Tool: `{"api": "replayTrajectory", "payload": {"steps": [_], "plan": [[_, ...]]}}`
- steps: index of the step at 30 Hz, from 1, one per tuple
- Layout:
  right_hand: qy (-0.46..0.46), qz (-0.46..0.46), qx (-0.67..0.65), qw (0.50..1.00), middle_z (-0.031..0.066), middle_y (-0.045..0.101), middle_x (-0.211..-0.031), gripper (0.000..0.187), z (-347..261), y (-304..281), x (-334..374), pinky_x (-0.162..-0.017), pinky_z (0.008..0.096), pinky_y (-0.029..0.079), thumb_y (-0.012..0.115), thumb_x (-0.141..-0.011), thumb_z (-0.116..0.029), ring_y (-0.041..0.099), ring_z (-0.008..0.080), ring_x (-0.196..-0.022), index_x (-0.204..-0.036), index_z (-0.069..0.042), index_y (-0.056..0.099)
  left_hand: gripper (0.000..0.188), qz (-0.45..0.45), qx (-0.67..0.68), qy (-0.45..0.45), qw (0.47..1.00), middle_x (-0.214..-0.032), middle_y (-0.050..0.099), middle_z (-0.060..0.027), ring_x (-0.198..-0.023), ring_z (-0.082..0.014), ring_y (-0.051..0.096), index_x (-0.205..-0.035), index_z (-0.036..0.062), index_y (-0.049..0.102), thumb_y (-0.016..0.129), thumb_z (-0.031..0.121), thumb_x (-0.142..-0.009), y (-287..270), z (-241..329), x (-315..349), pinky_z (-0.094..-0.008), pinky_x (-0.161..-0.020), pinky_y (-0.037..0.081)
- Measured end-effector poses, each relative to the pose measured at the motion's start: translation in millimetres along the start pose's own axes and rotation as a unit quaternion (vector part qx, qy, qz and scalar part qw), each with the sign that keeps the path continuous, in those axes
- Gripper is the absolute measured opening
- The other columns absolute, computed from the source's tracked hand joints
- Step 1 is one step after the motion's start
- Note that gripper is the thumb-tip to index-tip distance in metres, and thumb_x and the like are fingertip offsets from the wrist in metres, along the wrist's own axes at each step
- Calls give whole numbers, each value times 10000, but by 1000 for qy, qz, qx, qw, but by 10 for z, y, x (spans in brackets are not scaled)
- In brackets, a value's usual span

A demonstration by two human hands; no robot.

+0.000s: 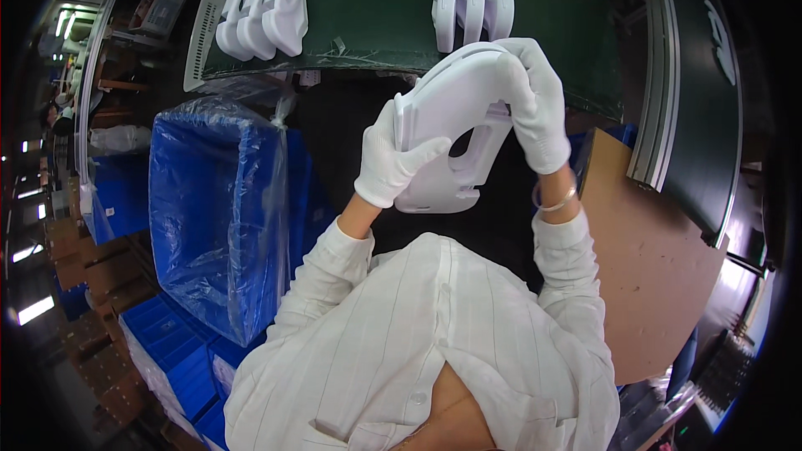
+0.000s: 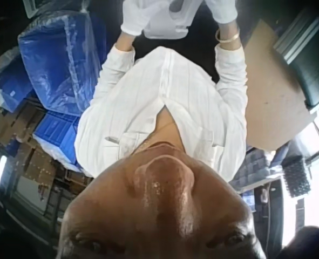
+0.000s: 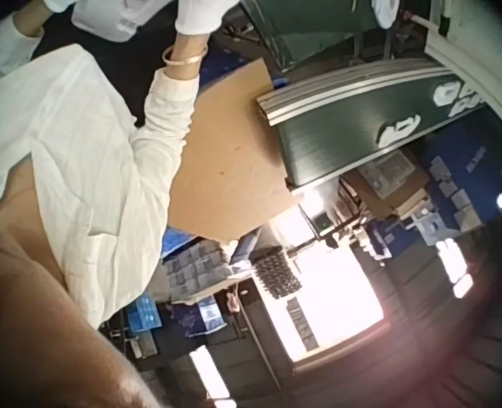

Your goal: Manually inspecting and sorting white plastic components at a factory workbench.

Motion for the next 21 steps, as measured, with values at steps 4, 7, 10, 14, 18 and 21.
{"api": "replayTrajectory", "payload": {"steps": [4, 7, 10, 14, 18, 21], "plan": [[-4, -89, -78, 993, 60, 604, -763, 351, -74, -111, -27, -675, 259, 463, 528, -1014, -335, 550, 121, -709, -962, -8, 642, 587, -49, -91, 14, 995, -899, 715, -128, -814, -232, 717, -1080, 16, 604, 883, 366, -700, -102, -1, -65, -309, -730, 543], [-53, -12, 71, 996, 81, 562, -669, 405, -50, -96, -3, -621, 285, 448, 487, -1036, -314, 535, 161, -624, -833, -2, 646, 549, -45, -161, 55, 984, -861, 702, -137, -749, -305, 710, -1004, 47, 607, 891, 382, -673, -103, 0, -75, -336, -678, 552], [-114, 63, 112, 985, 98, 557, -611, 459, 0, -14, 8, -560, 314, 434, 477, -1042, -294, 540, 217, -548, -720, -5, 630, 573, 18, -197, 89, 976, -826, 696, -133, -729, -277, 707, -991, 34, 604, 889, 419, -676, -27, 15, -36, -331, -668, 549], [-124, 77, 134, 980, 99, 574, -601, 469, 66, 12, -53, -542, 317, 435, 476, -1042, -302, 555, 236, -534, -713, -10, 640, 648, 52, -210, 72, 974, -789, 689, -134, -710, -251, 702, -1002, 2, 599, 875, 494, -682, 46, 3, 1, -308, -666, 542], [-60, 49, 49, 996, 111, 582, -595, 538, 142, -13, -77, -547, 320, 441, 422, -1057, -354, 564, 240, -535, -719, -6, 655, 572, 59, -178, 77, 979, -783, 681, -131, -690, -287, 697, -955, 37, 605, 878, 462, -686, 14, -54, -46, -341, -616, 547], [-21, 48, 3, 999, 88, 560, -578, 633, 207, -7, -68, -537, 311, 406, 347, -1070, -416, 522, 199, -532, -683, 3, 623, 577, 68, -177, 87, 978, -774, 677, -131, -686, -282, 699, -957, 33, 606, 864, 481, -702, -13, -106, -64, -340, -611, 541]]}}
Point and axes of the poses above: each hand's wrist, its own x-axis away from the middle knuckle, its own y-axis out of the palm, z = x × y, the point moved 2 cm from there along -x, towards the middle knuckle
